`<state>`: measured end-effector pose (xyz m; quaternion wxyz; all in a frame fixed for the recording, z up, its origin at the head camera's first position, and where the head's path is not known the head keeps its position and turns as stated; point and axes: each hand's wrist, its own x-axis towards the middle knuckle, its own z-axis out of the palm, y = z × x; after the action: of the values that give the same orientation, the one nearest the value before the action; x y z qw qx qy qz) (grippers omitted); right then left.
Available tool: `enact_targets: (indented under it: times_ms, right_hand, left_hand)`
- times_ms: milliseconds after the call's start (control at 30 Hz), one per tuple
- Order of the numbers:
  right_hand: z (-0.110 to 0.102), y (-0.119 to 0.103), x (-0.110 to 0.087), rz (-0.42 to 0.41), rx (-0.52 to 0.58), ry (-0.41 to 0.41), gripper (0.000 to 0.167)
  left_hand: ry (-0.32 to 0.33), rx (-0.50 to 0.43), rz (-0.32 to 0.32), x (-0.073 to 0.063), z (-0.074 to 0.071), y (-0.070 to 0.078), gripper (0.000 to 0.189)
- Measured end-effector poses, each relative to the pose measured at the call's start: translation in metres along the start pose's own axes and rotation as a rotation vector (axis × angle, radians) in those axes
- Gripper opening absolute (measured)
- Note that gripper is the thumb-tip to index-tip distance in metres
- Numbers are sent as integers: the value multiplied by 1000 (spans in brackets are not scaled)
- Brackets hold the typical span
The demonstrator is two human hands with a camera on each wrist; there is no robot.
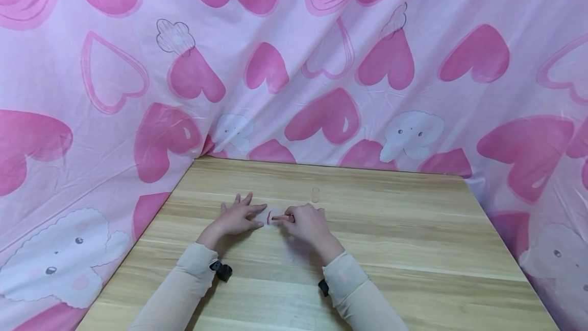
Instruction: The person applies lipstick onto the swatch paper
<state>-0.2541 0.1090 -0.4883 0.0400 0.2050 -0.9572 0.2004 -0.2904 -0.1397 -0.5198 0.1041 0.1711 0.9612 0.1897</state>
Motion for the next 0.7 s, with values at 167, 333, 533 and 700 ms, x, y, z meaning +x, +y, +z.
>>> enact_targets:
  times_ms: [167, 333, 533, 700]
  right_hand:
    - [-5, 5, -4, 10, 31, -5, 17]
    - [-8, 11, -7, 28, 43, -5, 19]
    - [-12, 20, -12, 30, 49, 18, 17]
    - [-14, 27, -17, 55, 79, 40, 16]
  left_hand:
    - [1, -26, 6, 1, -1, 1, 58]
    - [-1, -45, 4, 1, 0, 2, 62]
    - [8, -60, 15, 3, 0, 13, 66]
    - [-7, -53, 17, 8, 1, 24, 67]
